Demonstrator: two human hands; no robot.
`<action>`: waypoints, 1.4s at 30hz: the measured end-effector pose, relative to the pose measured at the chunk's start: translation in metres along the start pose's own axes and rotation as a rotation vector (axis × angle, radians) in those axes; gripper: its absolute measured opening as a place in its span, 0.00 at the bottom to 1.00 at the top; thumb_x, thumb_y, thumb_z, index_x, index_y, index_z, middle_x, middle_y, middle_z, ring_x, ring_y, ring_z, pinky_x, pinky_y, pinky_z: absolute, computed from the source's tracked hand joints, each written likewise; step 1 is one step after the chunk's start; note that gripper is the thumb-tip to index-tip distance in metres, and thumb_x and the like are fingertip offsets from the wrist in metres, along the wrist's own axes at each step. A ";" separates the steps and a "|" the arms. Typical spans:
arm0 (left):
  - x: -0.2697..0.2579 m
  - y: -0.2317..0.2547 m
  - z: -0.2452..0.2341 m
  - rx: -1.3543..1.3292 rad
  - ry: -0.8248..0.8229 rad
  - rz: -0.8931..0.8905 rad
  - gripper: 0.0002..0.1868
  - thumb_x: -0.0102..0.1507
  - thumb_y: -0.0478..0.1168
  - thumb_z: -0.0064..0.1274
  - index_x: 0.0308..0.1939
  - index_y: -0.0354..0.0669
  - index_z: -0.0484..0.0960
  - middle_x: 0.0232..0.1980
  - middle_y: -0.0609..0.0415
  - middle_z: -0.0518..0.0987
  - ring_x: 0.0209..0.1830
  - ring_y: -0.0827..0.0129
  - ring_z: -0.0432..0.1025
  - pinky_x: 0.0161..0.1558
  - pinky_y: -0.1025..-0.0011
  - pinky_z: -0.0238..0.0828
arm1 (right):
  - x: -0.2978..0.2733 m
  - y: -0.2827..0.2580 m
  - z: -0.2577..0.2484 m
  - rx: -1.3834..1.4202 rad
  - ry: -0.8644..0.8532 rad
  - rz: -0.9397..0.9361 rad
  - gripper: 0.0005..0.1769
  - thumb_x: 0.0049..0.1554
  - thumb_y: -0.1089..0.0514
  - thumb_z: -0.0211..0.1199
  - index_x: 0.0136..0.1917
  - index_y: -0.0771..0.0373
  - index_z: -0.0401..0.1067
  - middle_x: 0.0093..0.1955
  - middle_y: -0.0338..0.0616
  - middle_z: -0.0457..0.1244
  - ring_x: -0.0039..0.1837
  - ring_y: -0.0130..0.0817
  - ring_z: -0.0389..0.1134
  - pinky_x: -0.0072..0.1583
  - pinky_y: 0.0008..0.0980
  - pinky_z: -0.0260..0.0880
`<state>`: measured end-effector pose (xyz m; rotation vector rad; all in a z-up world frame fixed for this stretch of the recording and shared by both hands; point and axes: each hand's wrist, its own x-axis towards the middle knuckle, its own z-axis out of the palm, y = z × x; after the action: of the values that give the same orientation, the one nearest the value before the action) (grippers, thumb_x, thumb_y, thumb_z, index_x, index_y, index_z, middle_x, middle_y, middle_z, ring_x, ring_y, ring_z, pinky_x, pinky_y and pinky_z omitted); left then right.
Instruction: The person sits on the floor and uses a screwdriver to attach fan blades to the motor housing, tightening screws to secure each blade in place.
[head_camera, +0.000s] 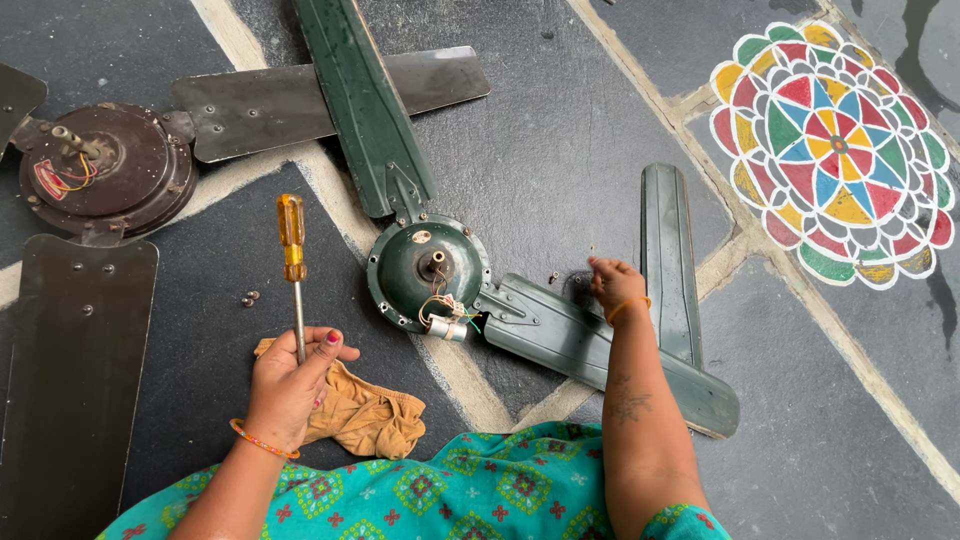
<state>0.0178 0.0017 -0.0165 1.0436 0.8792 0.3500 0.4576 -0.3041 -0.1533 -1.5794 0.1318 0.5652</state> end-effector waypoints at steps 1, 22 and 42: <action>0.000 0.000 0.000 -0.001 -0.002 0.002 0.13 0.64 0.44 0.57 0.44 0.36 0.78 0.36 0.45 0.85 0.14 0.86 0.57 0.16 0.83 0.54 | -0.001 0.000 0.001 -0.229 0.061 -0.017 0.11 0.51 0.55 0.76 0.43 0.61 0.78 0.33 0.39 0.64 0.35 0.30 0.62 0.39 0.30 0.63; 0.000 0.000 0.001 0.004 0.001 -0.002 0.13 0.64 0.43 0.57 0.44 0.37 0.78 0.37 0.45 0.85 0.14 0.86 0.57 0.15 0.83 0.54 | -0.006 0.003 0.035 -0.323 -0.012 0.040 0.08 0.55 0.60 0.69 0.46 0.66 0.80 0.34 0.41 0.67 0.34 0.28 0.66 0.39 0.28 0.68; 0.000 0.000 0.001 -0.001 -0.008 0.000 0.14 0.63 0.44 0.58 0.44 0.36 0.78 0.36 0.45 0.84 0.14 0.85 0.57 0.15 0.83 0.54 | -0.005 0.016 0.043 -0.469 0.039 -0.020 0.10 0.53 0.60 0.70 0.47 0.66 0.81 0.39 0.42 0.71 0.37 0.28 0.69 0.43 0.30 0.71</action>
<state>0.0181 0.0014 -0.0159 1.0438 0.8718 0.3462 0.4352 -0.2661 -0.1646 -2.0447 0.0111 0.5759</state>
